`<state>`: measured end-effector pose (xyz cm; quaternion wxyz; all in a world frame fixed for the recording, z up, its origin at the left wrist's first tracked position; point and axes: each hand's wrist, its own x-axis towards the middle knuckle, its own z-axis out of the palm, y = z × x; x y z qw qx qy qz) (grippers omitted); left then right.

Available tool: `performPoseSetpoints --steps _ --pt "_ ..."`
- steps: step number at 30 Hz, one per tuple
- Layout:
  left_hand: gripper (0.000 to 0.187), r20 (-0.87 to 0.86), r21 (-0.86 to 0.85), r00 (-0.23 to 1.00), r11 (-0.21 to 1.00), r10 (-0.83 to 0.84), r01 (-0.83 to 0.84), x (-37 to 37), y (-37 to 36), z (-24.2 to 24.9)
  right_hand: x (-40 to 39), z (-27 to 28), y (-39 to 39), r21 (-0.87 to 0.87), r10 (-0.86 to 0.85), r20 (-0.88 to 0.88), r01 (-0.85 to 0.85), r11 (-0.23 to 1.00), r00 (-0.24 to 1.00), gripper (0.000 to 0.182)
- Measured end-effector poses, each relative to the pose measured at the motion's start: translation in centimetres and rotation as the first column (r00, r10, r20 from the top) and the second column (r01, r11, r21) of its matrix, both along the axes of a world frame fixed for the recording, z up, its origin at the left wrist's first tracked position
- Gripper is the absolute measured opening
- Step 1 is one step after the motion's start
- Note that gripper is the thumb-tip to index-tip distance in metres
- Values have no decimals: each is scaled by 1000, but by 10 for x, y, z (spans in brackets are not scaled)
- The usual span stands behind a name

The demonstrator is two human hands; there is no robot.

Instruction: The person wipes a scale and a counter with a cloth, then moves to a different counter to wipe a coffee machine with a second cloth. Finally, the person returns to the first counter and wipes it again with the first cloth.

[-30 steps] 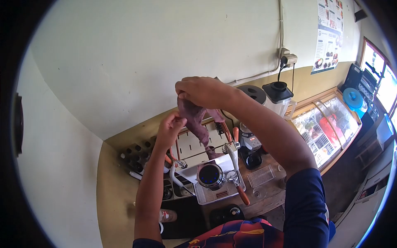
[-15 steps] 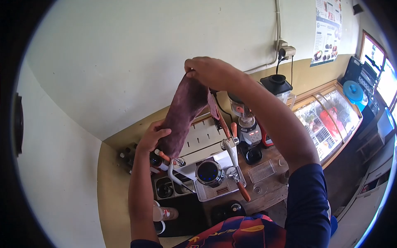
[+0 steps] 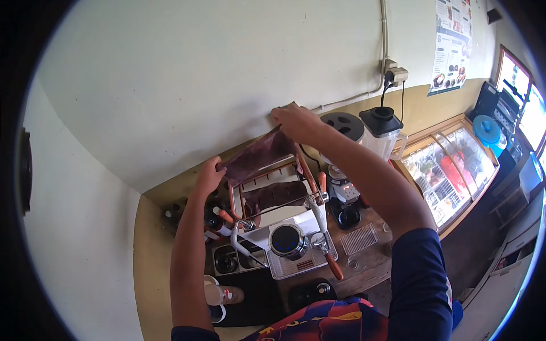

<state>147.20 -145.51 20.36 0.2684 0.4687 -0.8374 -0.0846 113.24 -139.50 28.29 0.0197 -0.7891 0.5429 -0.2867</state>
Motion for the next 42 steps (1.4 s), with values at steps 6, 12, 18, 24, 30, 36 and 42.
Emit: performPoseSetpoints --steps 6,12,18,24,30,36,42 --pt "16 124 -12 939 946 -321 325 11 8 -25 7 -61 -3 88 55 -116 -45 995 992 15" --pt "23 468 359 812 915 -347 184 -5 45 -33 20 -85 37 475 405 -526 -137 869 748 15" --pt "17 475 147 852 974 -221 171 -29 32 -50 44 -100 12 526 283 -517 39 849 807 25" --pt "36 480 177 861 979 -171 96 -32 12 -89 61 -162 -27 490 196 -338 -6 872 921 43" --pt "48 567 190 812 981 -139 35 -34 5 -100 62 -160 -11 529 129 -415 124 839 901 87" --pt "45 783 -144 616 989 86 45 -43 12 -125 60 -147 -23 599 303 -596 161 785 744 114" --pt "55 673 184 735 981 -76 -67 -70 18 -91 63 -144 -26 607 327 -587 135 783 741 110"
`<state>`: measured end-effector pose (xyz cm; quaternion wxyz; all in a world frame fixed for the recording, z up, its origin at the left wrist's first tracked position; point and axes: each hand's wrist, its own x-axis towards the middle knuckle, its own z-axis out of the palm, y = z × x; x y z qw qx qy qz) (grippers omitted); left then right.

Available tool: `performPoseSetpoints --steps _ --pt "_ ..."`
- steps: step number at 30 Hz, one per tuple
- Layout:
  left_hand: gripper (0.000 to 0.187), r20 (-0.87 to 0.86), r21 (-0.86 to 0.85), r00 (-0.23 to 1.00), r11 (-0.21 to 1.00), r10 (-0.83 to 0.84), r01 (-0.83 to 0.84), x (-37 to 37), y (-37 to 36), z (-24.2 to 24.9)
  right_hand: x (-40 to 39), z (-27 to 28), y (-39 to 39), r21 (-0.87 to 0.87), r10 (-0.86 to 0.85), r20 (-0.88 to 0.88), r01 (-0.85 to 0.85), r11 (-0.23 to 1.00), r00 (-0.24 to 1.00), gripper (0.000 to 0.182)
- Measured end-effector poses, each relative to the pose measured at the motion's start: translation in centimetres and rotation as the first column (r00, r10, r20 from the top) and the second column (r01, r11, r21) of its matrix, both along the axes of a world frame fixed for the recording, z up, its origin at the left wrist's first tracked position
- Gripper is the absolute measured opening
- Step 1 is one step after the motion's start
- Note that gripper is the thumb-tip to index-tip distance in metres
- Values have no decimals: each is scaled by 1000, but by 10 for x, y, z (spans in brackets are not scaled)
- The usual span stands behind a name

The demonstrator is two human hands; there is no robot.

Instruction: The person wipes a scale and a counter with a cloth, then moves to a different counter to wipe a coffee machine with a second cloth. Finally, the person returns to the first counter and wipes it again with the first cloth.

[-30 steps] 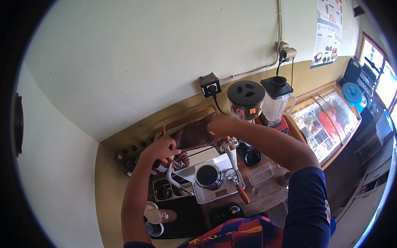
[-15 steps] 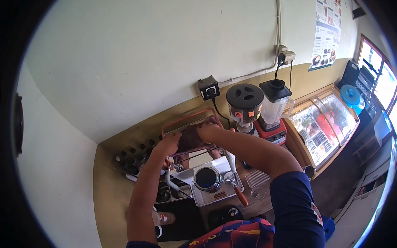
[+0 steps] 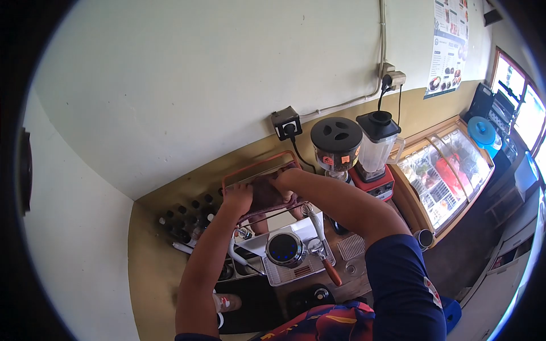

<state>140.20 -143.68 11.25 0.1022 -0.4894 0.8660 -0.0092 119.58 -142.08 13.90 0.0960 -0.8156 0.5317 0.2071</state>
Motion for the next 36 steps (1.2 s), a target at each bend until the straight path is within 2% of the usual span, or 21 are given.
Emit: performPoseSetpoints --steps 1,3,4,6,7,9,12,16,18,21,24,25,27,33,36 --pt "60 -92 122 996 993 13 -2 -4 2 10 3 -3 0 -24 -7 35 8 1000 999 105" --pt "73 -132 54 986 992 -105 113 0 -14 -21 9 -6 0 -78 -14 96 21 997 995 96" --pt "81 -152 21 975 985 -164 169 1 -20 -32 14 -2 1 -24 -30 119 33 999 992 92" --pt "90 -144 191 986 975 -84 111 1 -16 -12 25 -2 10 101 -77 173 60 993 982 86" --pt "95 -135 271 990 959 -48 84 1 -14 -1 26 -7 17 76 -91 159 79 994 983 86" --pt "102 -133 309 990 947 -50 89 4 -9 4 29 -18 24 20 -118 134 116 993 984 85" --pt "112 -91 355 994 931 -51 81 7 -1 14 22 -31 16 -10 13 34 -13 1000 999 79" --pt "125 -121 394 992 915 -44 88 11 -11 3 20 -24 28 -39 -157 75 160 986 985 77" --pt "129 -93 395 995 915 -44 78 9 -9 6 19 -18 35 -44 -242 127 249 967 962 76" --pt "133 -70 398 997 916 -25 51 8 -10 6 5 -22 37 -145 -149 114 164 976 982 76" --pt "137 -62 402 998 915 4 21 8 -11 4 3 -45 28 -293 -48 55 62 954 997 91" --pt "139 -61 402 998 916 14 12 7 -12 4 -1 -50 23 -242 -63 92 84 967 994 84" --pt "141 -18 387 1000 922 23 -15 4 -9 12 2 -26 29 -134 -100 166 123 983 981 76" --pt "145 8 393 999 919 48 -47 3 -10 17 7 -33 16 -153 -165 150 187 970 975 92" --pt "146 36 399 998 915 50 -61 1 -8 22 6 -24 12 -52 -162 88 167 985 983 98"
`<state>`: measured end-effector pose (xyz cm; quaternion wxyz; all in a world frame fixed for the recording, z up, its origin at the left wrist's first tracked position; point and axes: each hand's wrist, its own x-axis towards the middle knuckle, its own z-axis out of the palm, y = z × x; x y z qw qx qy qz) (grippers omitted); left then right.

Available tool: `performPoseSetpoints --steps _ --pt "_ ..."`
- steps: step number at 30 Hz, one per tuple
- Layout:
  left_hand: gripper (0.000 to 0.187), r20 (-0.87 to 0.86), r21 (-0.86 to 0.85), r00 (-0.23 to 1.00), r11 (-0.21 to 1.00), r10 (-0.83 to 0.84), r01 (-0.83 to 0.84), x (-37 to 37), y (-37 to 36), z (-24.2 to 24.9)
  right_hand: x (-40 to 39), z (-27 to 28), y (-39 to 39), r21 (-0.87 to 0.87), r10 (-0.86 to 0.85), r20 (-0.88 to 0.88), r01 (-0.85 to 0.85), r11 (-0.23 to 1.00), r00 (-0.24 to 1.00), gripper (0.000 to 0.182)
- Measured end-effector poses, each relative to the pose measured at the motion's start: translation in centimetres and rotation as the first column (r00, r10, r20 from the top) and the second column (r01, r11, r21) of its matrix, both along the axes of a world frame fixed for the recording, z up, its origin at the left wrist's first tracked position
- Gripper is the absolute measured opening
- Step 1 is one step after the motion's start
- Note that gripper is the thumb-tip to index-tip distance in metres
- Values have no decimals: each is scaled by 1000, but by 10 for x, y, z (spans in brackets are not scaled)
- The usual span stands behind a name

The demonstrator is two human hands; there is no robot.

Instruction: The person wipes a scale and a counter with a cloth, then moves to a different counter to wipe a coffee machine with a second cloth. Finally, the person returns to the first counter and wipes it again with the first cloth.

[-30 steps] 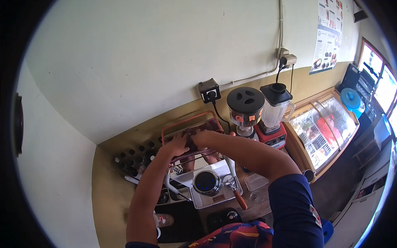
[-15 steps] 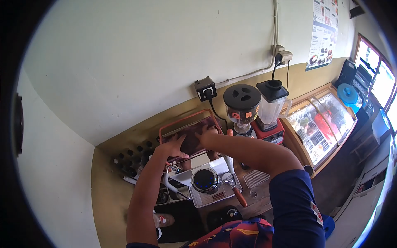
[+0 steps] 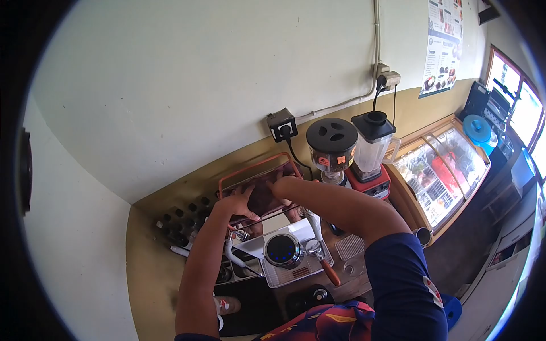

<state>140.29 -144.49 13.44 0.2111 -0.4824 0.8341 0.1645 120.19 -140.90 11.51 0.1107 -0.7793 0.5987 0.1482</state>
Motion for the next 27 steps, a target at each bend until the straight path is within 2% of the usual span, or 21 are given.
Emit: performPoseSetpoints --steps 4,6,9,13,16,18,21,25,27 --pt "141 42 15 999 999 -32 31 -4 3 9 2 7 -12 23 39 53 -40 999 998 94" --pt "133 -35 55 999 998 -36 38 -5 5 12 10 10 -17 84 0 143 -12 996 990 92" --pt "121 -56 59 993 993 -102 105 -5 0 7 18 12 -9 157 46 -64 -36 987 997 89" --pt "116 97 84 987 989 -130 123 -13 15 13 20 7 -5 215 77 -104 -53 975 992 88" --pt "120 46 -8 985 986 -169 169 -8 16 -13 18 -7 -13 192 154 -135 -126 973 979 85" --pt "121 46 80 988 986 -150 146 -9 20 -19 17 -3 -10 180 204 -130 -179 967 970 83" --pt "122 52 133 991 985 -121 113 -13 27 -13 13 28 0 193 -34 44 25 981 998 73" --pt "114 -61 185 996 980 -66 76 -11 37 11 -6 65 6 -35 100 365 -94 995 926 60" --pt "109 -249 58 958 985 -143 162 3 16 -14 -17 111 44 -162 208 552 -140 977 807 55"
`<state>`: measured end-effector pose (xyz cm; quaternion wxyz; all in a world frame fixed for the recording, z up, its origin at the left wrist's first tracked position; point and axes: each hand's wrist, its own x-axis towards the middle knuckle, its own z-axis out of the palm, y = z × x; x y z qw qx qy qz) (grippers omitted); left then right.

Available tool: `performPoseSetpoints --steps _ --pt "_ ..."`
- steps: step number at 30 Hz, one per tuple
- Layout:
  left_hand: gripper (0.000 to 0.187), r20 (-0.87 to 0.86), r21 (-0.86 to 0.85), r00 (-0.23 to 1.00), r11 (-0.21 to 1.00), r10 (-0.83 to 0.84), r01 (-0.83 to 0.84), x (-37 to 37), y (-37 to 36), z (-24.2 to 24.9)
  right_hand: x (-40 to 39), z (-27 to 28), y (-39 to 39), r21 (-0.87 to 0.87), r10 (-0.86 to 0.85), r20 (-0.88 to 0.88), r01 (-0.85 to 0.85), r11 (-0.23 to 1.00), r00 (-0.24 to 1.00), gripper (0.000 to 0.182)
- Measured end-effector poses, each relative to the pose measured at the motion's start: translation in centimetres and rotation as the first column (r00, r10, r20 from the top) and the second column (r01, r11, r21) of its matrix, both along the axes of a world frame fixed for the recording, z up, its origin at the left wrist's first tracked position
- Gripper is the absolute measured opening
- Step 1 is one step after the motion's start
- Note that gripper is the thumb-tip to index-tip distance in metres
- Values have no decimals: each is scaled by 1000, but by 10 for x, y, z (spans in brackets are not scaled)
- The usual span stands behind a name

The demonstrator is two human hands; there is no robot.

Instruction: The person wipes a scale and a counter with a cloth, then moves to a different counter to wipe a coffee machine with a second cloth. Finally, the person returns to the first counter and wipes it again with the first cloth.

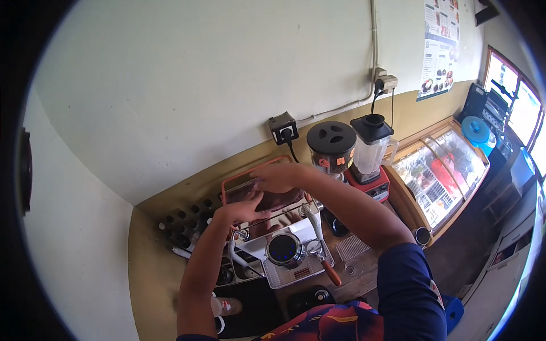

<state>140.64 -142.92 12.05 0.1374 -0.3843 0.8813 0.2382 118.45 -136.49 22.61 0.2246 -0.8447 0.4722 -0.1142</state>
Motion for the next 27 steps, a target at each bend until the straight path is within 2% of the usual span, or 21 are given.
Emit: performPoseSetpoints --steps 1,2,3,4,6,7,9,10,12,14,16,18,19,21,22,24,27 --pt "107 -101 -55 994 998 -39 33 7 -10 -6 -3 34 31 70 -8 83 2 998 996 54" --pt "100 -152 -17 988 1000 22 -25 10 -3 18 -7 68 64 137 -24 166 1 991 986 53" --pt "93 -201 28 976 997 82 -78 13 19 61 -17 83 93 69 -22 254 5 998 967 52" --pt "84 -260 10 959 993 114 -116 21 32 84 -30 92 121 0 -11 335 11 1000 942 51" --pt "65 -393 -82 910 980 135 -180 40 56 117 -59 96 176 29 -62 551 55 998 832 50" --pt "60 -504 -36 845 973 180 -228 50 77 136 -75 91 200 6 -95 606 115 993 789 52" --pt "53 -700 -114 704 955 119 -275 76 114 159 -112 69 245 -30 -131 703 213 977 700 53" --pt "50 -771 -239 637 926 2 -293 92 129 160 -128 49 263 -43 -137 744 252 967 654 53" --pt "53 -946 -211 320 859 -59 -466 117 169 151 -141 -6 300 181 -240 935 229 957 263 48" --pt "54 -997 -30 -43 833 -64 -552 149 190 110 -141 -58 336 414 -453 887 275 868 93 43" --pt "56 -951 -4 -279 908 -133 -419 170 214 72 -132 -99 373 577 -647 749 337 744 145 40" --pt "55 -861 123 -509 964 -14 -235 169 239 41 -120 -131 396 689 -781 572 370 623 250 38" --pt "56 -873 123 -482 989 68 -83 169 248 31 -117 -138 405 736 -833 467 392 552 295 38" --pt "57 -892 130 -399 966 212 222 161 262 16 -110 -135 414 742 -821 413 377 554 394 37" --pt "58 -906 173 -323 937 272 305 150 267 11 -106 -131 418 748 -811 383 367 554 443 37" --pt "60 -920 271 -142 855 365 442 129 284 4 -106 -124 426 742 -809 368 380 553 458 35" --pt "62 -916 395 214 667 340 632 86 299 6 -115 -138 439 739 -805 348 388 551 480 39"
